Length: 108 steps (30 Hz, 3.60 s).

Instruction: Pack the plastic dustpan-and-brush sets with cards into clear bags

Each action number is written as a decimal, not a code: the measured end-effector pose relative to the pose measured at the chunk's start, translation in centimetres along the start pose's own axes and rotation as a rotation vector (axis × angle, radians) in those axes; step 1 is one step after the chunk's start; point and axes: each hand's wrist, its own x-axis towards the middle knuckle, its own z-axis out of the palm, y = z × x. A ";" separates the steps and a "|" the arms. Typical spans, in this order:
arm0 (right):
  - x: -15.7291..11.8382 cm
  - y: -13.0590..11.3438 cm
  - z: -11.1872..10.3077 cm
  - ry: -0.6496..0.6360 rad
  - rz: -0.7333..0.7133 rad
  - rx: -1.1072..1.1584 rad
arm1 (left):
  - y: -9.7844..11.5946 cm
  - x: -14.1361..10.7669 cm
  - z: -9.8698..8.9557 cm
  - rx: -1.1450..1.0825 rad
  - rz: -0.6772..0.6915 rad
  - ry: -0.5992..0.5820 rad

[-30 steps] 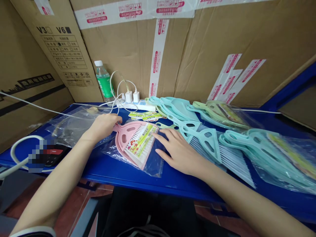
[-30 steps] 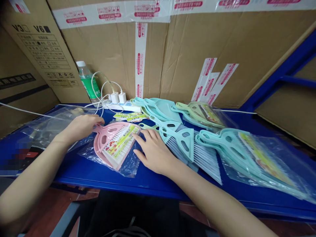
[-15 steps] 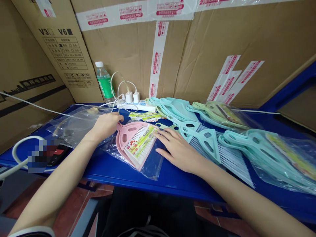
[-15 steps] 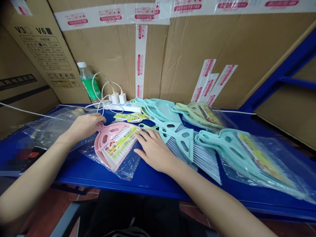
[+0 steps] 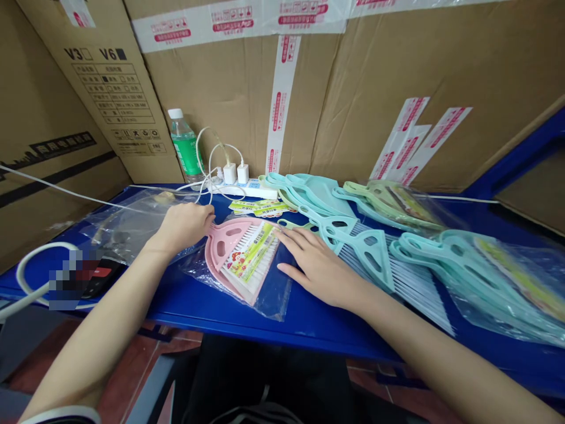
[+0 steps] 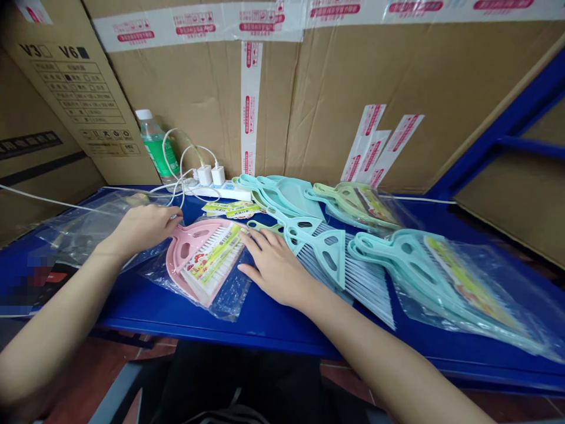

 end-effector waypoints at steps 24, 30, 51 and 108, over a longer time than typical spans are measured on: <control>-0.1 -0.1 -0.4 0.018 -0.013 -0.016 | 0.1 0.0 0.3 -0.075 0.178 0.077; -0.1 -0.1 -0.5 0.016 -0.005 -0.018 | 0.1 0.0 0.3 -0.106 0.233 0.074; -0.3 -0.1 -0.4 0.049 -0.026 -0.037 | -0.5 0.6 1.6 -0.193 0.356 0.095; -0.2 0.0 -0.5 0.011 -0.058 -0.069 | 0.0 0.2 1.3 -0.090 0.280 -0.001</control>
